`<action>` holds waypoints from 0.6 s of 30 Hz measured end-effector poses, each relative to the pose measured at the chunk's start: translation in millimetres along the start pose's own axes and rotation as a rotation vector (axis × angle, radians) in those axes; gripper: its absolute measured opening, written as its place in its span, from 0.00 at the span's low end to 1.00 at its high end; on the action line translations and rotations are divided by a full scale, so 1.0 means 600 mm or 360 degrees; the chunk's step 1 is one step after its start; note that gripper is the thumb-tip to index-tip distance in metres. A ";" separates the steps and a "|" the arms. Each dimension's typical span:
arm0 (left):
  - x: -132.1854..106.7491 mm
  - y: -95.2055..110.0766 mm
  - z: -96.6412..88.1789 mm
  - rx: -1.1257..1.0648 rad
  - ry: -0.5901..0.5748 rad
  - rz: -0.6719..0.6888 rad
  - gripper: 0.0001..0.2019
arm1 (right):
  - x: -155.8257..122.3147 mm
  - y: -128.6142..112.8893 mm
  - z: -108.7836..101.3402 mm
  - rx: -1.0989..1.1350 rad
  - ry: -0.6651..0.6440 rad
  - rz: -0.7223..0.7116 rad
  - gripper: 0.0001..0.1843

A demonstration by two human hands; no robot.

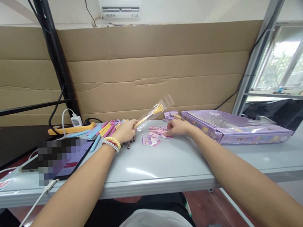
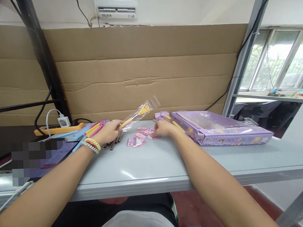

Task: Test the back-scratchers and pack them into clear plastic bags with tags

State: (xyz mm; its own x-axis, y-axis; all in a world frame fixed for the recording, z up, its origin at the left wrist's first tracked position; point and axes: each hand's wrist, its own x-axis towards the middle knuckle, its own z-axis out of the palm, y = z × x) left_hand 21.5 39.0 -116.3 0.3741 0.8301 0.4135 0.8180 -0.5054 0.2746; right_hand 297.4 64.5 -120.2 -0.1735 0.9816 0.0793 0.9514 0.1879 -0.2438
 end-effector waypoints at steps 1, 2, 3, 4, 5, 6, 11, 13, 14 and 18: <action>0.000 -0.001 0.000 0.0022 0.0007 -0.0014 0.17 | 0.001 0.000 0.001 -0.0012 -0.0005 0.0015 0.19; 0.001 -0.001 0.001 0.0042 0.0011 -0.0033 0.17 | 0.001 -0.001 0.001 -0.0024 -0.0011 0.0031 0.19; 0.001 -0.001 0.001 0.0059 0.0014 -0.0055 0.16 | 0.000 -0.002 0.001 -0.0035 -0.0019 0.0046 0.18; 0.001 -0.001 0.001 0.0071 0.0013 -0.0079 0.15 | -0.001 -0.003 0.000 -0.0041 -0.0034 0.0061 0.18; 0.001 0.000 0.001 0.0076 0.0006 -0.0107 0.15 | -0.002 -0.005 -0.001 -0.0041 -0.0056 0.0078 0.17; 0.001 0.000 0.000 0.0074 -0.0008 -0.0135 0.15 | -0.004 -0.008 -0.002 -0.0037 -0.0082 0.0096 0.15; -0.002 0.006 -0.003 0.0077 -0.0071 -0.0194 0.13 | -0.010 -0.017 -0.005 0.0012 -0.0174 0.0134 0.10; -0.003 0.007 -0.004 0.0073 -0.0095 -0.0175 0.12 | -0.009 -0.016 -0.004 0.0039 -0.0186 0.0105 0.10; -0.003 0.007 -0.004 0.0065 -0.0102 -0.0165 0.12 | -0.007 -0.015 -0.003 0.0051 -0.0177 0.0095 0.10; -0.002 0.008 -0.003 0.0091 -0.0120 -0.0181 0.11 | -0.001 -0.009 0.000 -0.0001 -0.0078 0.0064 0.11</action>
State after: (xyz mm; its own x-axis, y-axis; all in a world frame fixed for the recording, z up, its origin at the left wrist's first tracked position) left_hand 24.1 35.2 -114.0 0.3077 0.8977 0.3154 0.8797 -0.3947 0.2651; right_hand 292.4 62.6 -119.1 -0.1474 0.9888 0.0221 0.9581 0.1483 -0.2452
